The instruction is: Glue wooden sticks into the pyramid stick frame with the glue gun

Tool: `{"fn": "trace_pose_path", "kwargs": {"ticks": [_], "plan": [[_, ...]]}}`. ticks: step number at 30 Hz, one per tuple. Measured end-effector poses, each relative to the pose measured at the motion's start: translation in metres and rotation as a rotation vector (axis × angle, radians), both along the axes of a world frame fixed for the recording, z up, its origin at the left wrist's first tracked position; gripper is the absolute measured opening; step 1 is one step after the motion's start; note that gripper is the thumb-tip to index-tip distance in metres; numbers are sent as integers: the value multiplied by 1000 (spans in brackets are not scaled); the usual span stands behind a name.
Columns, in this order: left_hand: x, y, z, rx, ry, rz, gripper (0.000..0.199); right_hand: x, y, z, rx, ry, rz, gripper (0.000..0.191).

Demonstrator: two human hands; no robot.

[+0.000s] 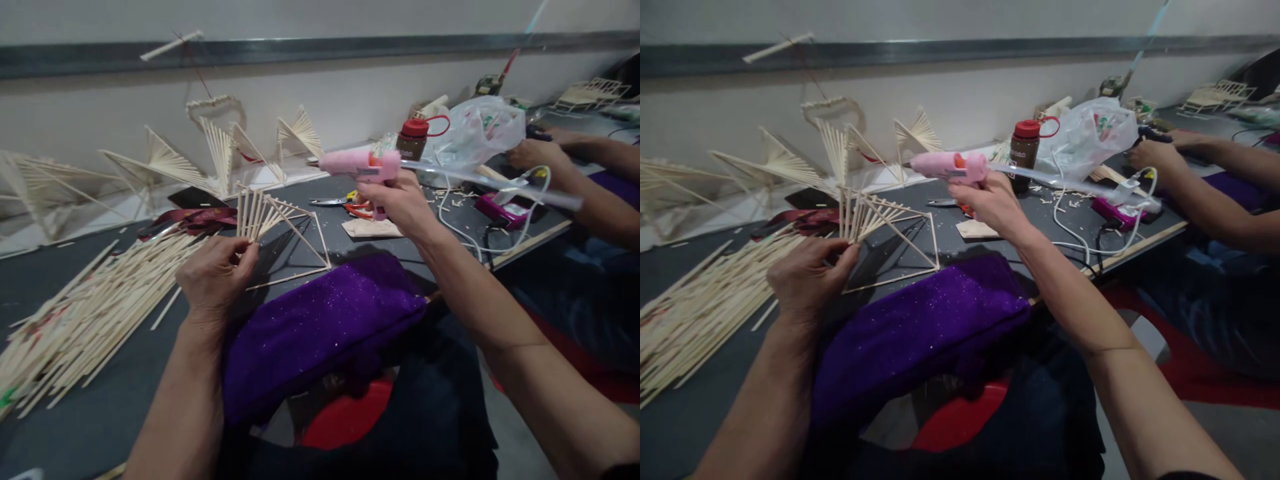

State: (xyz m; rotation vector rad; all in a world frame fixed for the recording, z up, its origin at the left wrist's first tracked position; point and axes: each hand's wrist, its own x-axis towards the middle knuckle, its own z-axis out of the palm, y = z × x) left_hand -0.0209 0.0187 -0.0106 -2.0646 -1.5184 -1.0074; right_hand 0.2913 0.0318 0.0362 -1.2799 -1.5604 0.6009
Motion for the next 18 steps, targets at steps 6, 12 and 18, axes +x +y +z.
{"fn": "trace_pose_path", "kwargs": {"ticks": [6,12,18], "plan": [[0,-3,0,-28,2,14,18,-42,59,-2,-201,47,130,32],[-1,-4,-1,-18,-9,-16,17,-38,70,-17,-372,192,200,24],[1,-6,1,-39,-22,-36,14,-35,76,-29,-312,151,190,32]]}}
